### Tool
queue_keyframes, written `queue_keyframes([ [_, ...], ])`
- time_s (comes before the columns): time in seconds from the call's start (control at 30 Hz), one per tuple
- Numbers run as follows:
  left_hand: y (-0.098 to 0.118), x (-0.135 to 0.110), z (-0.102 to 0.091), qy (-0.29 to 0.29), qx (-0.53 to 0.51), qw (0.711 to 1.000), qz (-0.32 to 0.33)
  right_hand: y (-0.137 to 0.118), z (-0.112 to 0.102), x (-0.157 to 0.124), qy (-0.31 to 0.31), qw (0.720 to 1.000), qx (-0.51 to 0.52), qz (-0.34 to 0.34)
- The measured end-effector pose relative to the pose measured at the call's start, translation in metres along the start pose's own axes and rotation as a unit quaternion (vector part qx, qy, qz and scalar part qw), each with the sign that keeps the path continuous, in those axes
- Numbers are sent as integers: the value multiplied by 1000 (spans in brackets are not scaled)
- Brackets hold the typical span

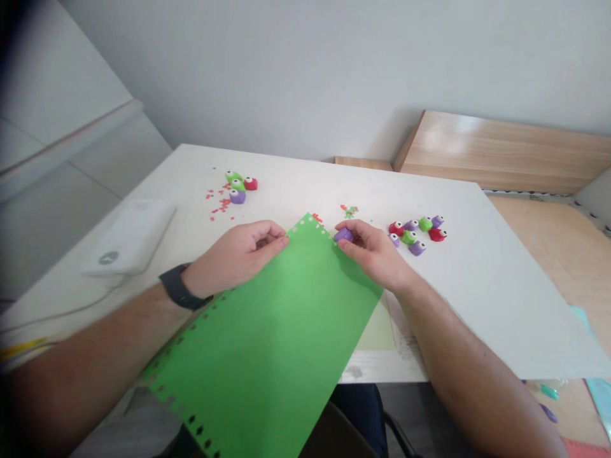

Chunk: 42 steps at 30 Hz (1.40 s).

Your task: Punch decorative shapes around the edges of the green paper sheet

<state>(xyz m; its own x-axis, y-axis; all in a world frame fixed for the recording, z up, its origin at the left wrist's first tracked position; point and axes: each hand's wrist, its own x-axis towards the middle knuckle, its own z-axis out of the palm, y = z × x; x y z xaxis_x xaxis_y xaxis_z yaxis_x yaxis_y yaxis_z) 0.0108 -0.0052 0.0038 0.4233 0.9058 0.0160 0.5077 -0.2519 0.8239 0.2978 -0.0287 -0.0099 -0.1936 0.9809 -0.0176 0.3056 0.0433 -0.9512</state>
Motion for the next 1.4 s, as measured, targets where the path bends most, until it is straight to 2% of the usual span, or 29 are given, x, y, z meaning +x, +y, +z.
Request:
queue_keyframes([
  [0.1,0,0,0,-1,-1,1000,-6,1,0,2,23,1000,16,-1],
  [0.27,1,-1,0,-4,1,1000,-9,5,0,8,105,994,11,-28],
  [0.37,0,-1,1,-4,1,1000,-5,6,1,12,126,991,19,-35],
  [0.6,-1,0,0,-4,1,1000,-6,8,-1,13,132,991,-1,-38],
  [1.2,3,-1,0,-5,11,1000,-7,9,0,19,148,984,95,-10],
  [1.4,1,-1,0,-5,10,1000,-5,4,0,18,119,989,82,13],
])
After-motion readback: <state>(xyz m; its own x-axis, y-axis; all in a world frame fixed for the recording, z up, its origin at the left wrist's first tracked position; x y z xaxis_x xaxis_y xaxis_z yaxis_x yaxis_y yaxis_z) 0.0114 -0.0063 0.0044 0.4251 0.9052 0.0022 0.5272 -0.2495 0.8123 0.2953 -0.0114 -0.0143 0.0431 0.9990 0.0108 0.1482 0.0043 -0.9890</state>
